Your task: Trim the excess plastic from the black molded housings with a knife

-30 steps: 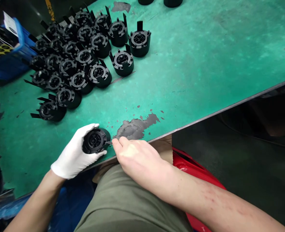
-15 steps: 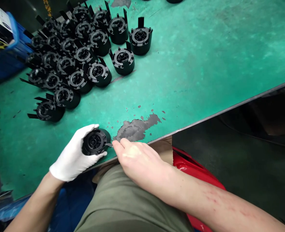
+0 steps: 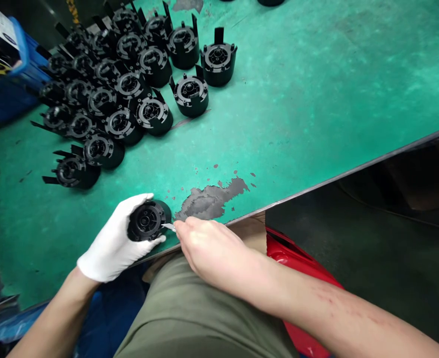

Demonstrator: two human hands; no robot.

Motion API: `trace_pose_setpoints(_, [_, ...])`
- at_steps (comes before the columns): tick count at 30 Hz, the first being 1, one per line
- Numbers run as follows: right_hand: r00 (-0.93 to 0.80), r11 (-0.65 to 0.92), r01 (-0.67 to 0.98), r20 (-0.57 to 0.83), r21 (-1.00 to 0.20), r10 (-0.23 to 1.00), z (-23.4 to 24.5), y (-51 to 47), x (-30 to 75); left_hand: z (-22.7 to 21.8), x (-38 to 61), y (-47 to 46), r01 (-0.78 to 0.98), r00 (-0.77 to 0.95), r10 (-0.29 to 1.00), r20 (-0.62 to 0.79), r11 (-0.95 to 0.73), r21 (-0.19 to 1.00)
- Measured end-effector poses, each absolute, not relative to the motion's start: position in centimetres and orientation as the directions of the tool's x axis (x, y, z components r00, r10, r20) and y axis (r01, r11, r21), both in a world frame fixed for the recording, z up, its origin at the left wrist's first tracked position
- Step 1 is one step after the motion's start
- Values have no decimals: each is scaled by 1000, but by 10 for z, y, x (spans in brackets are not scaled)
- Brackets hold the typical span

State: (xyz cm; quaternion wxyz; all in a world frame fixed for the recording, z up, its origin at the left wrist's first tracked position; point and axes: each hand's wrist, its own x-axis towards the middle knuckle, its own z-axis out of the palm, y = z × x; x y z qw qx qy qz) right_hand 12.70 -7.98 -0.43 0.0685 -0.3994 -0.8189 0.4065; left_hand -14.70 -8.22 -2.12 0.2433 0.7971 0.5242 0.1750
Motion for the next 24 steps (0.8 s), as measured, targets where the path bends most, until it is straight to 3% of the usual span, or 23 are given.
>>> trace_pose_setpoints(3, [-693, 98, 392, -224, -915, 685, -5, -66, 135, -23, -148, -81, 748, 387, 921, 33, -335, 574])
trace_pose_setpoints(5, [-653, -40, 322, -252, -946, 715, -4, -59, 140, -24, -149, -81, 744, 397, 917, 34, -343, 573])
trace_pose_setpoints(7, [-566, -80, 306, -248, -949, 786, -5, -59, 142, -26, -150, -81, 739, 401, 915, 41, -350, 576])
trace_pose_setpoints(10, [-442, -32, 324, -181, -945, 878, -10, -66, 139, -31, -148, -84, 722, 339, 934, 114, -336, 605])
trace_pose_setpoints(16, [-395, 21, 291, -100, -956, 913, -22, -82, 116, -48, -129, -93, 669, 161, 929, 334, -351, 655])
trace_pose_setpoints(22, [-412, 373, 260, 247, -891, 877, -25, -75, 110, -53, -124, -100, 558, 227, 890, 395, -451, 697])
trace_pose_setpoints(24, [-447, 445, 259, 302, -857, 842, -26, -70, 114, -52, -130, -100, 546, 273, 876, 398, -481, 685])
